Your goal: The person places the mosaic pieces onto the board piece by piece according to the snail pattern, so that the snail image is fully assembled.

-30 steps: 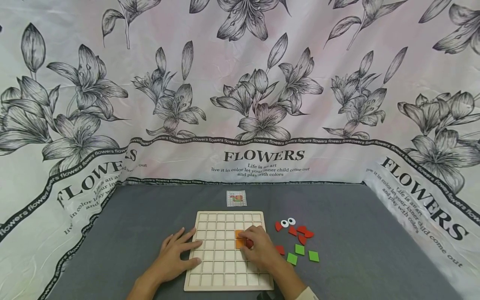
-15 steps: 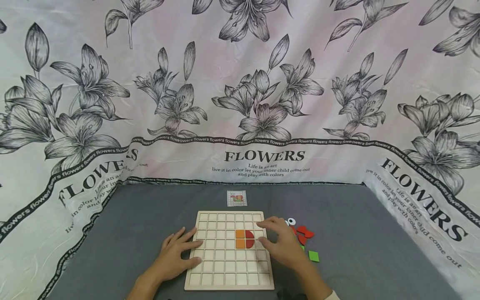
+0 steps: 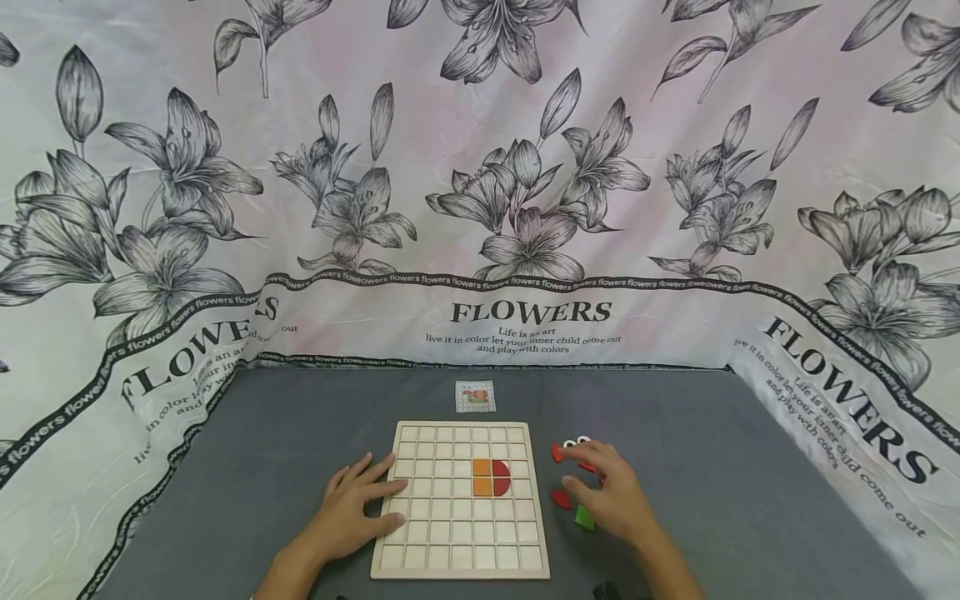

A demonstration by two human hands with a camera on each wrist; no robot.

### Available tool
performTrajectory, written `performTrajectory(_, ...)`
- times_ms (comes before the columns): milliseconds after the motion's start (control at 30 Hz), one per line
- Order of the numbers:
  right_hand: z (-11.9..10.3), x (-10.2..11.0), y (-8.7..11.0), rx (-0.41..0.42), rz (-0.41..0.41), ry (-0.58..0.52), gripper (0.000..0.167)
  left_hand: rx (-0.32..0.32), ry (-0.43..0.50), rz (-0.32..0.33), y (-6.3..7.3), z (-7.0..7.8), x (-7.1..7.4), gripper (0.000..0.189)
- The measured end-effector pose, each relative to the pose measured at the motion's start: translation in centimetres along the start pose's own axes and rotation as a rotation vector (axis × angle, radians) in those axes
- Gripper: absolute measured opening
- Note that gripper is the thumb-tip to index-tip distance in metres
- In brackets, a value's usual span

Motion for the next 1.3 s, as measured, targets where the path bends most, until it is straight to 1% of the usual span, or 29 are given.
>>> performTrajectory(100,0.6,-0.3,0.3,-0.009,-0.001,0.008,0.038,-0.001,-0.003,0.000,0.0,0.0,0.0,0.054)
performTrajectory(200,1.2,-0.6,0.6,0.000,0.002,0.015,0.039,-0.007,-0.004,-0.002,0.0,0.1,0.1,0.054)
performTrajectory(300,1.5,-1.0,0.8,0.029,0.005,0.037,0.039,-0.008,-0.003,-0.004,0.0,0.1,0.1,0.055)
performTrajectory(433,1.7,-1.5,1.1,0.085,-0.019,0.075,0.037,-0.009,0.002,-0.007,0.0,0.1,0.0,0.054)
performTrajectory(467,1.8,-1.7,1.1,0.083,-0.032,0.083,0.037,-0.011,0.003,-0.007,0.0,0.1,0.0,0.054)
performTrajectory(533,2.0,-2.0,1.3,0.052,-0.061,0.094,0.038,-0.011,0.002,-0.007,0.0,0.1,-0.1,0.054)
performTrajectory(600,2.3,-2.2,1.4,-0.002,-0.093,0.096,0.039,-0.009,-0.001,-0.006,0.0,0.1,-0.1,0.054)
performTrajectory(700,2.7,-2.5,1.4,-0.122,-0.150,0.110,0.041,-0.005,-0.002,-0.004,0.0,0.0,-0.1,0.054)
performTrajectory(800,2.9,-2.7,1.4,-0.170,-0.188,0.134,0.040,-0.004,-0.003,-0.002,0.0,0.1,0.0,0.054)
performTrajectory(867,2.9,-2.8,1.3,-0.179,-0.203,0.153,0.038,-0.004,-0.004,0.000,0.0,0.1,0.0,0.054)
performTrajectory(933,2.9,-2.9,1.3,-0.171,-0.209,0.176,0.035,-0.004,-0.004,0.000,0.0,0.2,0.0,0.054)
performTrajectory(1067,2.8,-3.1,1.2,-0.165,-0.208,0.196,0.029,0.000,-0.005,0.003,0.0,0.1,0.0,0.053)
performTrajectory(1200,2.8,-3.1,1.3,-0.167,-0.214,0.189,0.031,0.002,-0.009,0.007,0.0,0.1,0.0,0.053)
performTrajectory(1300,2.7,-3.1,1.4,-0.153,-0.221,0.200,0.030,-0.002,-0.011,0.007,0.0,0.2,0.0,0.054)
Point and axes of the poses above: each hand's wrist, its own y-axis away from the middle knuckle, its own x-axis out of the back of the hand, z = x × y, the point moved 5 cm from there along -y, towards the middle knuckle, and after that the axes turned 9 degrees about -z, right-handed, at the moved point
